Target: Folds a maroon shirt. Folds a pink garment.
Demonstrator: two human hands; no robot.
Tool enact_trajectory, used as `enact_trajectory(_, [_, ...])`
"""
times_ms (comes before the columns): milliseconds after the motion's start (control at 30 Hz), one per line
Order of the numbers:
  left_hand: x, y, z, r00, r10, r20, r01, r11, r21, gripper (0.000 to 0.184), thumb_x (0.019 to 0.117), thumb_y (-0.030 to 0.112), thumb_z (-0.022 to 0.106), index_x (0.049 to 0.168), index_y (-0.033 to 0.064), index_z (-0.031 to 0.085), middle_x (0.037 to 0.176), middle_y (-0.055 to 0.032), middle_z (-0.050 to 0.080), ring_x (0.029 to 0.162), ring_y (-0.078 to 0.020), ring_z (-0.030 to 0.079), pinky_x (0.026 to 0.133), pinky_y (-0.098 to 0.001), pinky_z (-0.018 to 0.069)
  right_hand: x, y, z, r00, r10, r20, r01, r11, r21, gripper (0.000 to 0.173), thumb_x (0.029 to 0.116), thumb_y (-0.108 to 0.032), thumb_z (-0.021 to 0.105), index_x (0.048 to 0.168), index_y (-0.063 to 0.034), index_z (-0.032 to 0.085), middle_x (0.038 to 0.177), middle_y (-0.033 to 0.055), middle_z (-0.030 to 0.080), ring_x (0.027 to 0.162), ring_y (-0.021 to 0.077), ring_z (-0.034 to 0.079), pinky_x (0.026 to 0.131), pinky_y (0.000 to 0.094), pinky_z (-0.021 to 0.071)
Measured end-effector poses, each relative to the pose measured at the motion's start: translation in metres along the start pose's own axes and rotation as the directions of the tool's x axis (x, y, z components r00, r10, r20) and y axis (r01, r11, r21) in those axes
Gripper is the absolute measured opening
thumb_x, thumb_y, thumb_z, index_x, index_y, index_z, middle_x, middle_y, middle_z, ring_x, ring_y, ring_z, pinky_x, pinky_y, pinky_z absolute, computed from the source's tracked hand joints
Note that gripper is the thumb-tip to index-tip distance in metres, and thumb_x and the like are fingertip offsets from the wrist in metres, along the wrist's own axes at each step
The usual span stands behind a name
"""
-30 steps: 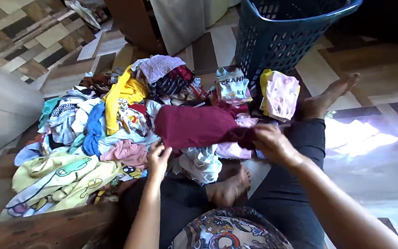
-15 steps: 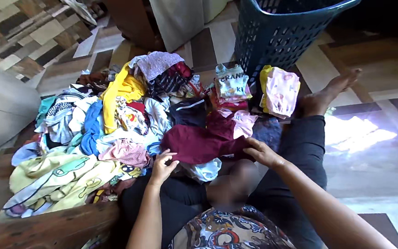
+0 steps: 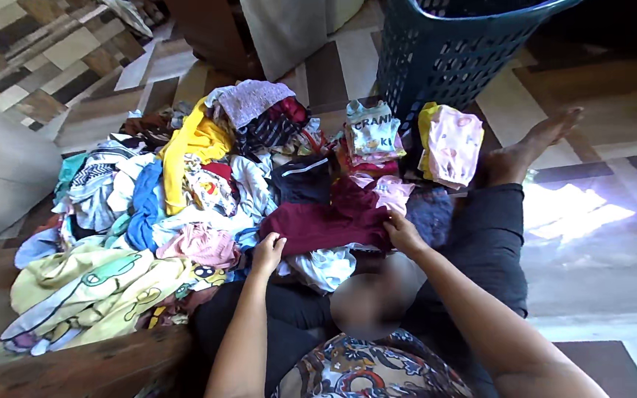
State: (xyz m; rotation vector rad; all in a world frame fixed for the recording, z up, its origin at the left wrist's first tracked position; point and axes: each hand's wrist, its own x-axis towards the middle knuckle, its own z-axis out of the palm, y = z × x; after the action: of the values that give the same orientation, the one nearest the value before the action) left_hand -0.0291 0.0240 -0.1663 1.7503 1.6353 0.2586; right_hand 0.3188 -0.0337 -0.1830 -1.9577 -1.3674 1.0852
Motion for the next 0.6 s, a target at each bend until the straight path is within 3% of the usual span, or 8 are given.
enact_trajectory(133, [0.002, 0.003, -0.002, 0.993, -0.093, 0.079, 0.087, 0.994, 0.072, 0.041, 0.1065, 0.026, 0.053, 0.134, -0.0038, 0.058, 0.123, -0.0257, 0.065, 0.115, -0.0368, 0.063, 0.104, -0.0530, 0.0459, 0.001, -0.009, -0.003, 0.985, 0.142, 0.097, -0.128, 0.982, -0.138, 0.038, 0.1079, -0.010, 0.045, 0.143, 0.0038, 0.050, 0.134, 0.0312, 0.059, 0.129, 0.0449, 0.056, 0.110, 0.0600, 0.0410])
enact_trajectory(267, [0.007, 0.016, -0.013, 0.994, -0.099, -0.051, 0.104, 0.990, 0.093, 0.041, 0.1035, 0.026, 0.059, 0.133, -0.0018, 0.060, 0.120, -0.0242, 0.067, 0.115, -0.0392, 0.063, 0.103, -0.0595, 0.0444, 0.002, -0.030, -0.020, 0.958, 0.270, 0.092, -0.240, 0.938, -0.249, 0.042, 0.1024, -0.010, 0.051, 0.143, 0.0019, 0.051, 0.135, 0.0315, 0.058, 0.127, 0.0484, 0.055, 0.105, 0.0657, 0.0420])
enact_trajectory(367, [0.025, 0.026, -0.016, 0.987, 0.003, -0.160, 0.010, 0.996, 0.086, 0.036, 0.1021, 0.020, 0.061, 0.130, -0.0034, 0.063, 0.128, -0.0262, 0.063, 0.123, -0.0414, 0.059, 0.106, -0.0596, 0.0426, 0.014, -0.039, -0.028, 0.986, 0.132, -0.102, -0.151, 0.966, -0.209, 0.042, 0.0996, -0.008, 0.055, 0.140, 0.0031, 0.054, 0.144, 0.0330, 0.049, 0.131, 0.0533, 0.049, 0.103, 0.0722, 0.0387])
enact_trajectory(433, [0.042, 0.034, -0.013, 0.980, 0.090, -0.175, -0.071, 0.991, 0.112, 0.031, 0.1031, 0.016, 0.058, 0.127, -0.0025, 0.065, 0.132, -0.0247, 0.062, 0.127, -0.0399, 0.057, 0.108, -0.0580, 0.0420, 0.029, -0.049, -0.027, 0.981, -0.051, -0.188, 0.013, 0.981, -0.196, 0.038, 0.1010, -0.008, 0.053, 0.136, 0.0057, 0.057, 0.141, 0.0326, 0.052, 0.130, 0.0504, 0.052, 0.104, 0.0675, 0.0417])
enact_trajectory(500, [0.059, 0.043, -0.007, 0.968, 0.180, -0.172, -0.155, 0.977, 0.149, 0.027, 0.1028, 0.010, 0.055, 0.124, -0.0019, 0.068, 0.133, -0.0228, 0.063, 0.128, -0.0387, 0.057, 0.109, -0.0573, 0.0421, 0.044, -0.069, -0.022, 0.977, -0.149, -0.154, 0.122, 0.977, -0.173, 0.038, 0.1033, -0.008, 0.052, 0.138, 0.0066, 0.055, 0.141, 0.0311, 0.053, 0.131, 0.0455, 0.053, 0.109, 0.0590, 0.0436])
enact_trajectory(600, [0.081, 0.052, 0.004, 0.975, 0.192, -0.109, -0.165, 0.962, 0.216, 0.029, 0.1032, 0.007, 0.051, 0.125, 0.0034, 0.070, 0.139, -0.0184, 0.061, 0.134, -0.0361, 0.053, 0.111, -0.0598, 0.0381, 0.068, -0.086, -0.006, 0.994, -0.101, -0.040, 0.098, 0.993, -0.064, 0.048, 0.1046, -0.014, 0.054, 0.148, 0.0043, 0.045, 0.147, 0.0309, 0.048, 0.132, 0.0442, 0.053, 0.109, 0.0566, 0.0449])
